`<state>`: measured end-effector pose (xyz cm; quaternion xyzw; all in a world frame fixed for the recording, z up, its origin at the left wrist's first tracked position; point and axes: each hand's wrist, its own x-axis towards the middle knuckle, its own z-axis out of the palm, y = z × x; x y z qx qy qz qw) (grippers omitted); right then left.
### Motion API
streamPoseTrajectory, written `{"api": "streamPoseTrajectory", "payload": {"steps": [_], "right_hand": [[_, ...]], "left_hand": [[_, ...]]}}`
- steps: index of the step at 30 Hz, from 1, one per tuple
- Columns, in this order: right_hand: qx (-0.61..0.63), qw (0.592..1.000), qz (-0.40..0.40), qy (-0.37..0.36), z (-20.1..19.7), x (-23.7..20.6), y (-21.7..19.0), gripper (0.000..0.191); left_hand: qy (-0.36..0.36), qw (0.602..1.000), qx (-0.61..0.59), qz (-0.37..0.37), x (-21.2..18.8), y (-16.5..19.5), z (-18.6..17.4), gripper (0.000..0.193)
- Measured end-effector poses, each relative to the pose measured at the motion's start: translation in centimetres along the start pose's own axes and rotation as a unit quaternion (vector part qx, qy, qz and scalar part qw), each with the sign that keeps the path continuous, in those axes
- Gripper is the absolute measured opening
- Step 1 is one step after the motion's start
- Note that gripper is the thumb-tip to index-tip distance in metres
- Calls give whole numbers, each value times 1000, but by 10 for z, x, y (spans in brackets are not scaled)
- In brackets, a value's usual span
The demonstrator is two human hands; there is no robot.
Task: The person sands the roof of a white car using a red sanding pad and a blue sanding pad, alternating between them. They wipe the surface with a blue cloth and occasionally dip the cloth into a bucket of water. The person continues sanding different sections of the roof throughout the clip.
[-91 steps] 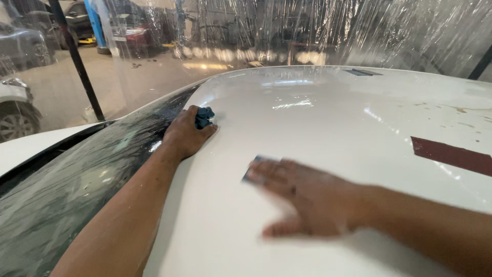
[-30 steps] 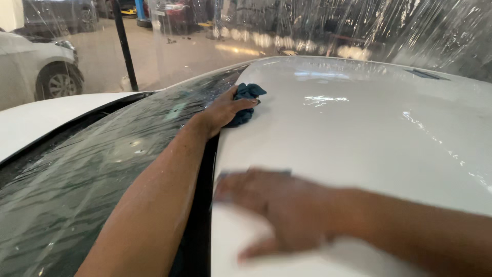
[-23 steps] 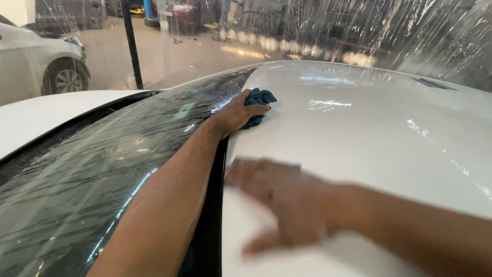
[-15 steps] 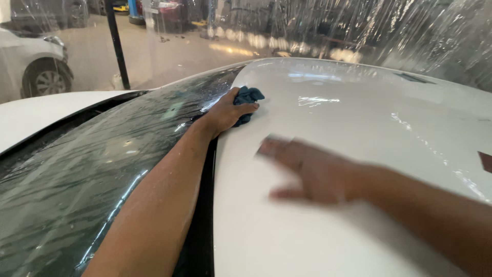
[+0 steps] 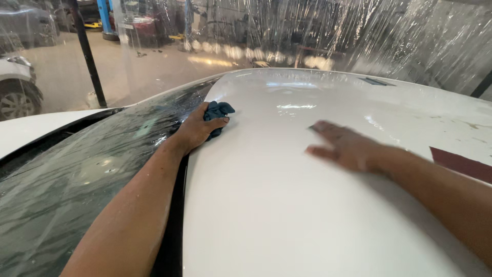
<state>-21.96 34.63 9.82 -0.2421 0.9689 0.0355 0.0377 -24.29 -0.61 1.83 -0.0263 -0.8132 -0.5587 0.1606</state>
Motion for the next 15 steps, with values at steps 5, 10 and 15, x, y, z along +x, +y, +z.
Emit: {"api": "streamPoseTrajectory", "payload": {"steps": [5, 10, 15], "right_hand": [[-29, 999, 30, -15, -3, -13, -13, 92], [-291, 831, -417, 226, 66, -65, -71, 91], [-4, 999, 28, 16, -10, 40, 21, 97]], "left_hand": [[8, 998, 48, -36, -2, 8, 2, 53], [30, 988, 144, 37, -9, 8, 7, 54], [47, 980, 191, 18, -14, 12, 9, 59]]}}
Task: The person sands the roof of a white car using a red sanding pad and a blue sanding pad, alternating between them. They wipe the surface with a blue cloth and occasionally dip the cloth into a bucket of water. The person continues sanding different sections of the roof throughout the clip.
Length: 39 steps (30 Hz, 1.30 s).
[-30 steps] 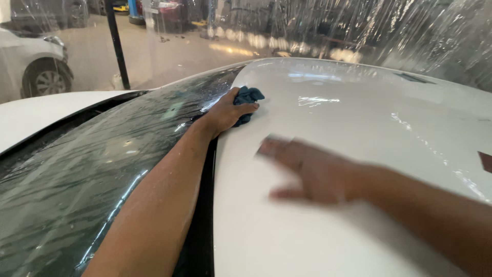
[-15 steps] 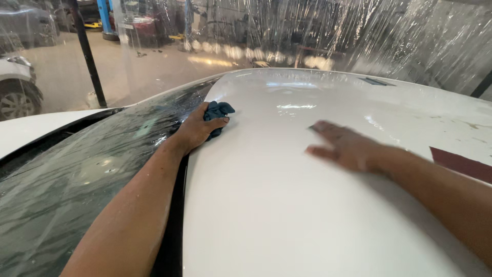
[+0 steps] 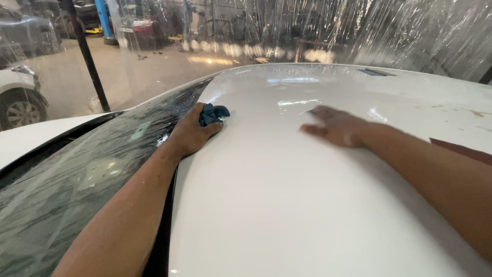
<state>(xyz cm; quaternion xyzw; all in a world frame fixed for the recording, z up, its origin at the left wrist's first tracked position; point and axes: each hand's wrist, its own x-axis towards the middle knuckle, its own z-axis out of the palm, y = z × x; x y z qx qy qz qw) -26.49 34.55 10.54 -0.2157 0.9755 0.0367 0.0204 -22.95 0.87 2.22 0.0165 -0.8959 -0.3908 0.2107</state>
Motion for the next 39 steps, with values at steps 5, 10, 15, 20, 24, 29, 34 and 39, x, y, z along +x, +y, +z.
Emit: {"api": "streamPoseTrajectory", "payload": {"steps": [5, 10, 15, 20, 24, 29, 34, 39], "right_hand": [[-16, 999, -45, -26, 27, -3, -18, 99], [-32, 912, -407, -50, 58, -70, -90, 99], [20, 1000, 5, -1, -21, 5, -22, 102], [-8, 997, -74, -34, 25, -8, -37, 99], [-28, 937, -347, -31, 62, -51, -80, 101], [7, 1000, -10, -16, -18, 2, -32, 91], [1, 1000, 1, -30, 8, 28, -30, 104], [-41, 960, -277, -31, 52, 35, -52, 103]], "left_hand": [[14, 999, 33, 23, 2, 3, 1, 67], [2, 1000, 2, 1, -2, 4, 3, 60], [6, 1000, 12, 10, -3, 9, -1, 65], [6, 999, 30, 12, 1, 7, 1, 61], [12, 1000, 17, 16, 1, 4, 3, 61], [10, 1000, 8, 5, -2, 9, 0, 62], [19, 999, 44, 13, 0, 9, 1, 64], [5, 1000, 30, -1, 4, 0, 7, 66]]}}
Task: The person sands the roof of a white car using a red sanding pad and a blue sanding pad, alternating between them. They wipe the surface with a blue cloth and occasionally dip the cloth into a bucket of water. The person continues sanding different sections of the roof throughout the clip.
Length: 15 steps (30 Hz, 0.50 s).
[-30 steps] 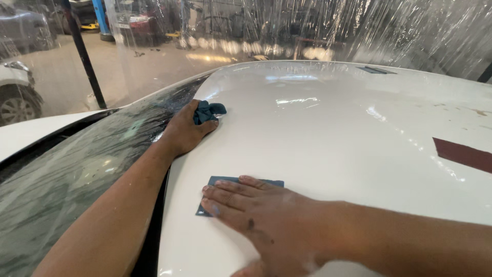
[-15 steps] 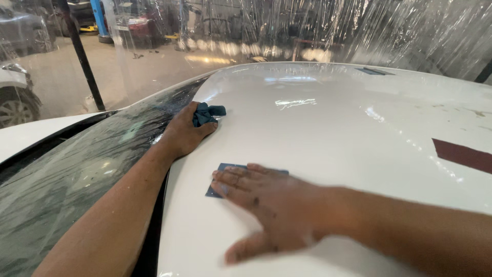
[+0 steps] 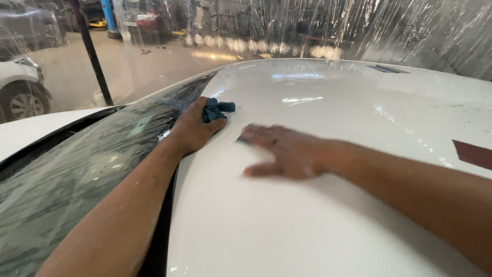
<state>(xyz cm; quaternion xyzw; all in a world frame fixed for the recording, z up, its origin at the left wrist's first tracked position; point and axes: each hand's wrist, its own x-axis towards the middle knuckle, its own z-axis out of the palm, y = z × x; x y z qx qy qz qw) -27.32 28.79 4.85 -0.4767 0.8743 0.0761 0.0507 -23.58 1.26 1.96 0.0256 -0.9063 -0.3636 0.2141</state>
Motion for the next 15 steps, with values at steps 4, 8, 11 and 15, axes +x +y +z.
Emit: {"api": "streamPoseTrajectory", "payload": {"steps": [4, 8, 11, 15], "right_hand": [[79, 952, 292, 43, -51, 4, 70, 102], [25, 946, 322, 14, -49, 26, 85, 98], [13, 994, 109, -7, -17, 49, 44, 103], [-4, 999, 43, -19, -24, 53, 29, 104]], "left_hand": [[29, 999, 36, 27, 6, -2, 2, 88], [2, 998, 68, -6, 10, 0, 3, 84], [-2, 1000, 3, -17, 8, 0, 2, 77], [9, 994, -98, -45, 5, -2, 0, 64]]}}
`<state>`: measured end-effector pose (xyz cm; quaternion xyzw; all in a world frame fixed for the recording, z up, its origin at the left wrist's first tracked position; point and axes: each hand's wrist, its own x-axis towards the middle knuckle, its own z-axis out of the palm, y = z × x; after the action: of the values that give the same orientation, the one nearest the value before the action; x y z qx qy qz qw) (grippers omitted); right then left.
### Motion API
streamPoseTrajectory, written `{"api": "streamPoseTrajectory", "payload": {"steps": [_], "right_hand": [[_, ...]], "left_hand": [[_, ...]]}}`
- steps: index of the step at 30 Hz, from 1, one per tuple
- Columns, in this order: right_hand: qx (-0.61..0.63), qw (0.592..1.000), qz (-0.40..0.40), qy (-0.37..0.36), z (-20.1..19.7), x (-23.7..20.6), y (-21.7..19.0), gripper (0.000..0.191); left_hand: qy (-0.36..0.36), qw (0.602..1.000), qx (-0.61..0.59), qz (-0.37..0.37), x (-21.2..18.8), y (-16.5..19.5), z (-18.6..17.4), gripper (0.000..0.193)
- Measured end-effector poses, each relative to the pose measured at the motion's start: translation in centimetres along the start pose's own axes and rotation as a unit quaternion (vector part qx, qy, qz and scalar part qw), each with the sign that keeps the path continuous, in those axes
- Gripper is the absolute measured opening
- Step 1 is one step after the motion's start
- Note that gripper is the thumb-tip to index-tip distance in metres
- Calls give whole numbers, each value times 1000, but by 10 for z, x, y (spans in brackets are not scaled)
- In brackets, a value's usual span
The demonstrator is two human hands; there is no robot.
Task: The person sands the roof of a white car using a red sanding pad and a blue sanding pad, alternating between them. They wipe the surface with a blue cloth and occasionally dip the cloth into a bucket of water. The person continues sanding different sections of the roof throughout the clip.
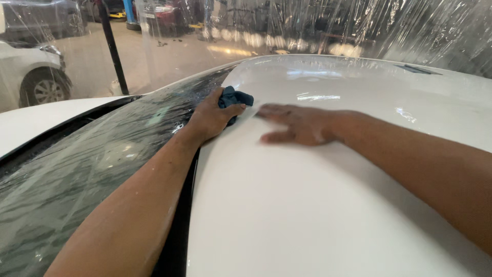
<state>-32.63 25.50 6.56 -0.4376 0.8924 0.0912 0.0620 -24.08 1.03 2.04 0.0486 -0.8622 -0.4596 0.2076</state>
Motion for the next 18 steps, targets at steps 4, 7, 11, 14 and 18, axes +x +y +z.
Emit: {"api": "streamPoseTrajectory", "payload": {"steps": [4, 7, 11, 14, 18], "right_hand": [[24, 973, 229, 22, -33, 1, 41, 98], [66, 966, 245, 49, -28, 27, 53, 112], [12, 995, 97, 26, -4, 91, 19, 113], [8, 996, 85, 7, -11, 119, -15, 111], [-57, 998, -19, 14, -27, 95, -68, 106]], "left_hand": [[60, 995, -81, 30, 5, 0, -2, 54], [113, 953, -274, -54, 13, -3, -2, 37], [244, 913, -328, -17, 25, -19, -4, 24], [330, 891, -311, 11, 31, -34, -8, 22], [345, 878, -330, -8, 36, -46, -8, 21]]}}
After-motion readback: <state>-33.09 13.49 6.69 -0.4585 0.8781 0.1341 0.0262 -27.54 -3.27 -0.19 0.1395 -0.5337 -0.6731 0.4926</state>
